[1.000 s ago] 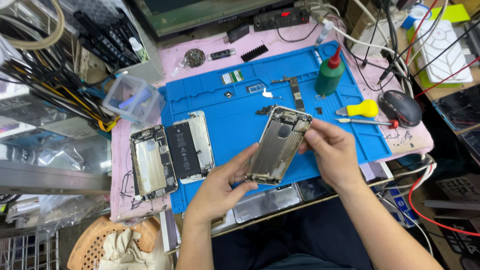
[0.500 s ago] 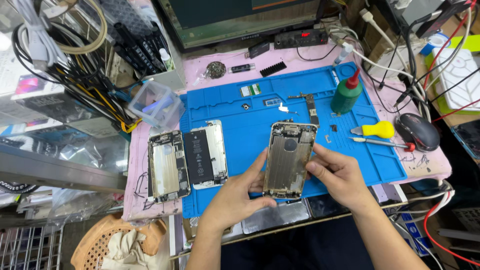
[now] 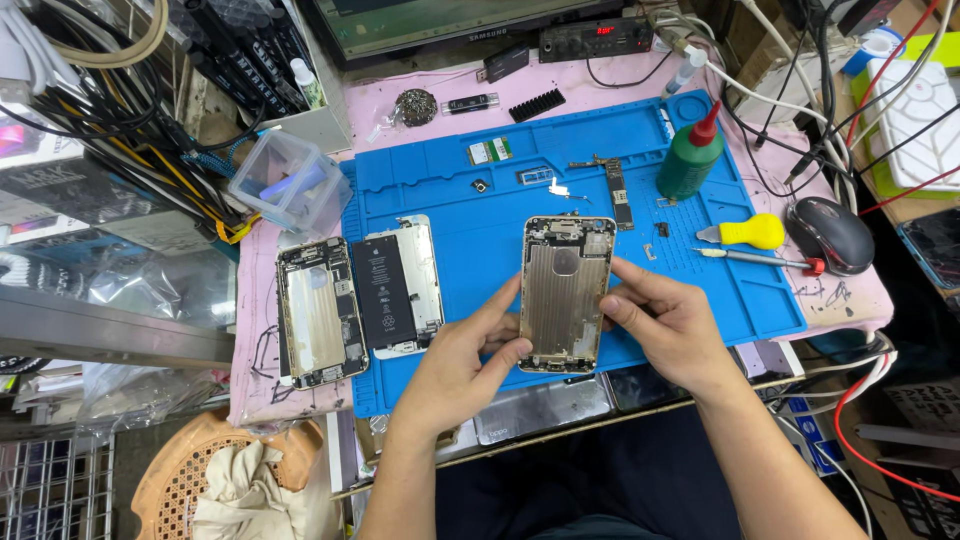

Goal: The person manipulates small internal components and connectors within a disassembled mobile phone on a blue repair mat. They use a screwdriver and a yellow pry tool to position and install parts inside the phone's chassis.

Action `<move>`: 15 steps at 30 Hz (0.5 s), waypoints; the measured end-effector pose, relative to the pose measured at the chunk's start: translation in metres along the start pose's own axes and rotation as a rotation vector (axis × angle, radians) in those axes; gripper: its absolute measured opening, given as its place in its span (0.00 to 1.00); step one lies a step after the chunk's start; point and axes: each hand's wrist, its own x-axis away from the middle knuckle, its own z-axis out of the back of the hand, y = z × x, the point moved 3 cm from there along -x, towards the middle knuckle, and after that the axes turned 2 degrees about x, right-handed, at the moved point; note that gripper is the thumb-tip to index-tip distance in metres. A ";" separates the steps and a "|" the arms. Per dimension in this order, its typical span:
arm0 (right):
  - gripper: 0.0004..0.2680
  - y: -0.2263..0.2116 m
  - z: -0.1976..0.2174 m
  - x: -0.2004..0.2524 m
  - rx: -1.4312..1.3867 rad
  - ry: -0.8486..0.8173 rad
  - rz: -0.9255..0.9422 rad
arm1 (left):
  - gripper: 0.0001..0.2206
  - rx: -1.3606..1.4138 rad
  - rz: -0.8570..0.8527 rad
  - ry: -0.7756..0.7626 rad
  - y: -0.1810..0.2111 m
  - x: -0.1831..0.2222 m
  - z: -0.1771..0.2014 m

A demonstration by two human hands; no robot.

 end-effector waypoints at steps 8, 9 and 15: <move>0.19 0.002 0.000 -0.001 0.004 -0.009 -0.007 | 0.31 0.021 -0.051 0.040 -0.002 0.002 -0.001; 0.19 0.001 0.000 0.000 0.009 -0.013 -0.007 | 0.31 0.014 -0.052 0.046 -0.003 0.002 -0.001; 0.19 -0.004 0.000 0.001 -0.012 -0.034 0.001 | 0.29 -0.013 -0.078 0.060 -0.003 0.003 -0.001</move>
